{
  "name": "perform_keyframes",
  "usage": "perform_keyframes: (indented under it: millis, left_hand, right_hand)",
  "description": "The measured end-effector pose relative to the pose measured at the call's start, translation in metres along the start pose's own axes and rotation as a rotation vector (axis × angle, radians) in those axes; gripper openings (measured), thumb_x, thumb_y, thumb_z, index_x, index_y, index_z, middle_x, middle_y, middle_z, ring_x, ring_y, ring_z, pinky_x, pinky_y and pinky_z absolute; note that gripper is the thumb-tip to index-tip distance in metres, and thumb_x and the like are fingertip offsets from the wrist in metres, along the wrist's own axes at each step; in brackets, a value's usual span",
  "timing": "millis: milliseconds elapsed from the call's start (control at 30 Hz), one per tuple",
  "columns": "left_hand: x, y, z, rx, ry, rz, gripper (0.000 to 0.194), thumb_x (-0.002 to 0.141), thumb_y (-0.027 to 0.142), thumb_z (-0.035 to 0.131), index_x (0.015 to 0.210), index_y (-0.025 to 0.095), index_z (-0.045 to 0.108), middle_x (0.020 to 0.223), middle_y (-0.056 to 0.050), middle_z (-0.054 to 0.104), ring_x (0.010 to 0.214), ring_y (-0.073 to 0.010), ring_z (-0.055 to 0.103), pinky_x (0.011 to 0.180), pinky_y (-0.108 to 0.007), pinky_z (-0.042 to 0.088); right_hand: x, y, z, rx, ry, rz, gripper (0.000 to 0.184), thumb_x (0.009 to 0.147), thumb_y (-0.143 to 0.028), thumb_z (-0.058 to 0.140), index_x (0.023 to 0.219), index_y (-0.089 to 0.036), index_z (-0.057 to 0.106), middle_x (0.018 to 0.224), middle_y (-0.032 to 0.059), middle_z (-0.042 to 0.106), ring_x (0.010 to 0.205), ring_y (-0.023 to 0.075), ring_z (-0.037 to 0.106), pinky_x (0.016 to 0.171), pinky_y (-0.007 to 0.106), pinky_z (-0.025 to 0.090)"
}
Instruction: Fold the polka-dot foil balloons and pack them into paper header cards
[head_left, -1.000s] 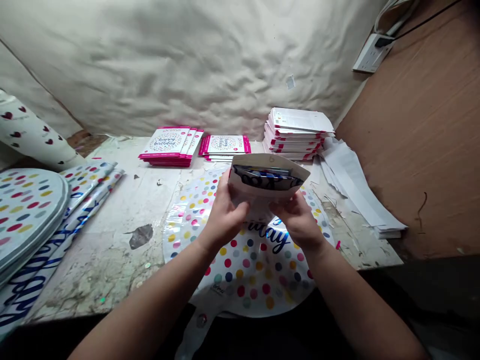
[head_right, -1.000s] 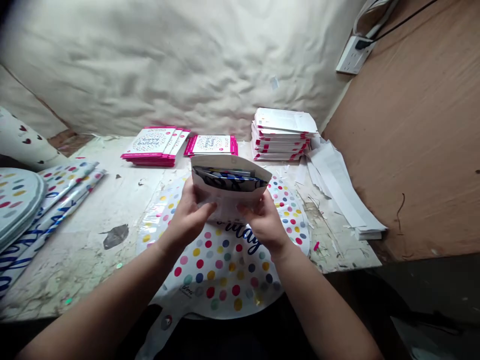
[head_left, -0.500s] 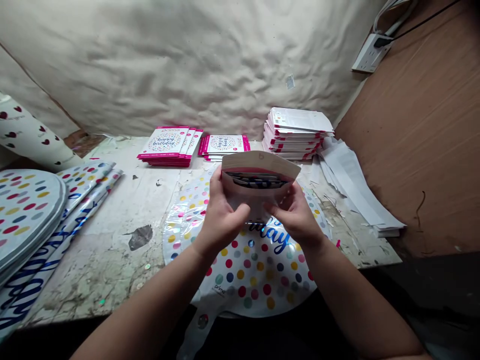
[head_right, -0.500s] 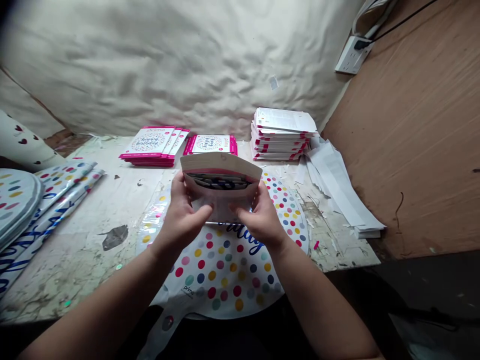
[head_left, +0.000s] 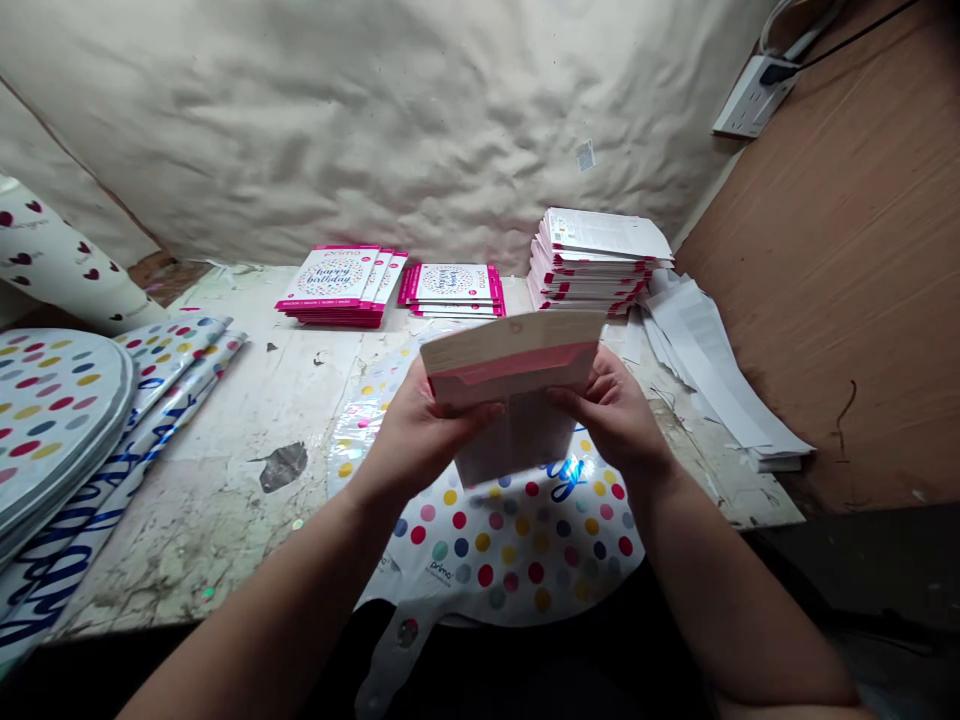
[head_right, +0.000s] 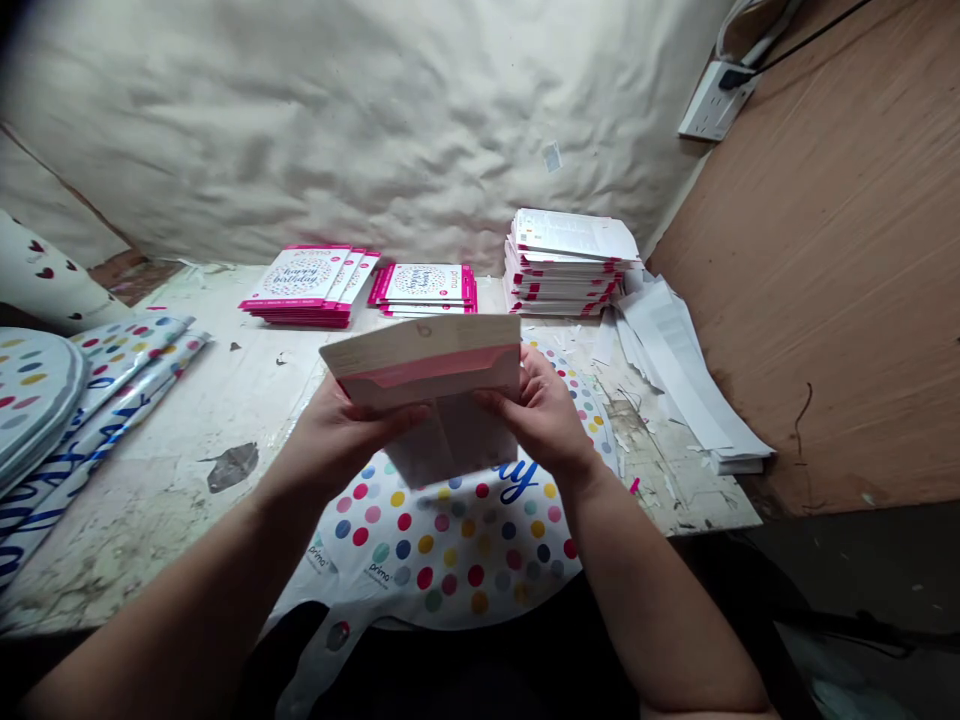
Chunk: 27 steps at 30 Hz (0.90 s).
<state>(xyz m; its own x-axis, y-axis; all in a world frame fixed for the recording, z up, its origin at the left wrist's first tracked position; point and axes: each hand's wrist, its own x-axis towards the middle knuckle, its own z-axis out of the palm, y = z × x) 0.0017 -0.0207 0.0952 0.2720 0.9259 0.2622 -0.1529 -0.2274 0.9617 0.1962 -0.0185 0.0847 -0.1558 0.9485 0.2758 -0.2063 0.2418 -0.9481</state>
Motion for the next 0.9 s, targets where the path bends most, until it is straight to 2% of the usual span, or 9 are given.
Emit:
perform_keyframes:
  millis: [67, 167, 233, 300, 400, 500, 667, 800, 900]
  left_hand:
    - [-0.003, 0.001, -0.005, -0.102, -0.12, -0.199, 0.038, 0.072, 0.022, 0.07, 0.107, 0.015, 0.059, 0.104, -0.01, 0.065, 0.097, -0.0239, 0.061, 0.086, -0.037, 0.048]
    - [-0.011, -0.013, -0.009, -0.189, -0.096, -0.482, 0.021, 0.073, 0.028, 0.066, 0.086, 0.013, 0.062, 0.078, -0.006, 0.066, 0.066, -0.0149, 0.061, 0.06, -0.025, 0.049]
    - [-0.019, -0.028, -0.007, -0.223, -0.032, -0.648, 0.02, 0.073, 0.03, 0.061, 0.064, 0.013, 0.056, 0.052, 0.0, 0.055, 0.041, -0.0074, 0.046, 0.039, -0.018, 0.034]
    - [-0.028, -0.041, -0.003, -0.238, -0.012, -0.753, 0.023, 0.071, 0.03, 0.059, 0.057, 0.014, 0.05, 0.041, 0.004, 0.043, 0.032, -0.0046, 0.033, 0.032, -0.017, 0.021]
    - [-0.04, -0.05, 0.003, -0.205, -0.03, -0.761, 0.022, 0.071, 0.033, 0.059, 0.063, 0.013, 0.053, 0.041, 0.003, 0.046, 0.032, -0.0071, 0.038, 0.033, -0.019, 0.023]
    - [-0.047, -0.051, 0.007, -0.155, -0.062, -0.74, 0.03, 0.073, 0.037, 0.058, 0.056, 0.013, 0.053, 0.04, 0.0, 0.049, 0.034, -0.0077, 0.041, 0.035, -0.019, 0.026]
    - [-0.048, -0.048, 0.009, -0.073, -0.087, -0.75, 0.032, 0.075, 0.034, 0.054, 0.05, 0.014, 0.051, 0.035, 0.002, 0.046, 0.03, -0.0065, 0.037, 0.034, -0.019, 0.025]
    - [-0.05, -0.044, 0.012, 0.019, -0.117, -0.729, 0.039, 0.077, 0.036, 0.053, 0.045, 0.015, 0.049, 0.034, 0.001, 0.047, 0.031, -0.0067, 0.039, 0.035, -0.019, 0.027]
    - [-0.05, -0.041, 0.012, -0.032, -0.141, -0.769, 0.035, 0.076, 0.036, 0.052, 0.049, 0.014, 0.052, 0.036, 0.0, 0.049, 0.032, -0.008, 0.042, 0.035, -0.019, 0.028]
  right_hand:
    - [0.005, -0.004, -0.009, -0.01, -0.048, 0.098, 0.028, 0.072, -0.033, 0.07, 0.096, -0.023, 0.059, 0.087, 0.0007, 0.067, 0.083, 0.0168, 0.062, 0.077, 0.032, 0.05]
    - [0.014, 0.008, -0.024, -0.215, -0.014, 0.295, 0.023, 0.079, -0.042, 0.056, 0.075, -0.019, 0.059, 0.068, 0.0005, 0.062, 0.062, 0.0143, 0.058, 0.059, 0.028, 0.048]
    - [0.016, 0.02, -0.03, -0.436, 0.06, 0.352, 0.03, 0.083, -0.042, 0.048, 0.065, -0.018, 0.055, 0.057, -0.0003, 0.055, 0.053, 0.0137, 0.052, 0.052, 0.027, 0.044]
    - [0.01, 0.029, -0.029, -0.628, 0.12, 0.282, 0.027, 0.083, -0.037, 0.048, 0.066, -0.018, 0.056, 0.059, 0.0002, 0.055, 0.057, 0.0141, 0.052, 0.056, 0.027, 0.044]
    - [-0.01, 0.034, -0.011, -0.899, -0.067, 0.028, 0.013, 0.083, -0.026, 0.052, 0.081, -0.019, 0.064, 0.08, 0.003, 0.063, 0.076, 0.016, 0.056, 0.072, 0.029, 0.044]
    - [-0.029, 0.034, 0.01, -1.073, -0.283, -0.156, 0.018, 0.086, -0.02, 0.05, 0.089, -0.017, 0.067, 0.087, 0.0065, 0.065, 0.082, 0.0174, 0.058, 0.077, 0.029, 0.044]
    - [-0.037, 0.036, 0.021, -1.131, -0.322, -0.157, 0.018, 0.088, -0.024, 0.05, 0.086, -0.018, 0.067, 0.083, 0.0058, 0.065, 0.079, 0.0169, 0.059, 0.074, 0.028, 0.045]
    - [-0.036, 0.037, 0.023, -1.27, -0.329, -0.177, 0.022, 0.089, -0.019, 0.045, 0.079, -0.016, 0.064, 0.08, 0.0074, 0.063, 0.077, 0.0193, 0.057, 0.071, 0.031, 0.044]
    - [-0.036, 0.036, 0.022, -1.281, -0.333, -0.161, 0.02, 0.088, -0.016, 0.043, 0.081, -0.016, 0.062, 0.08, 0.0072, 0.063, 0.076, 0.0189, 0.057, 0.069, 0.03, 0.043]
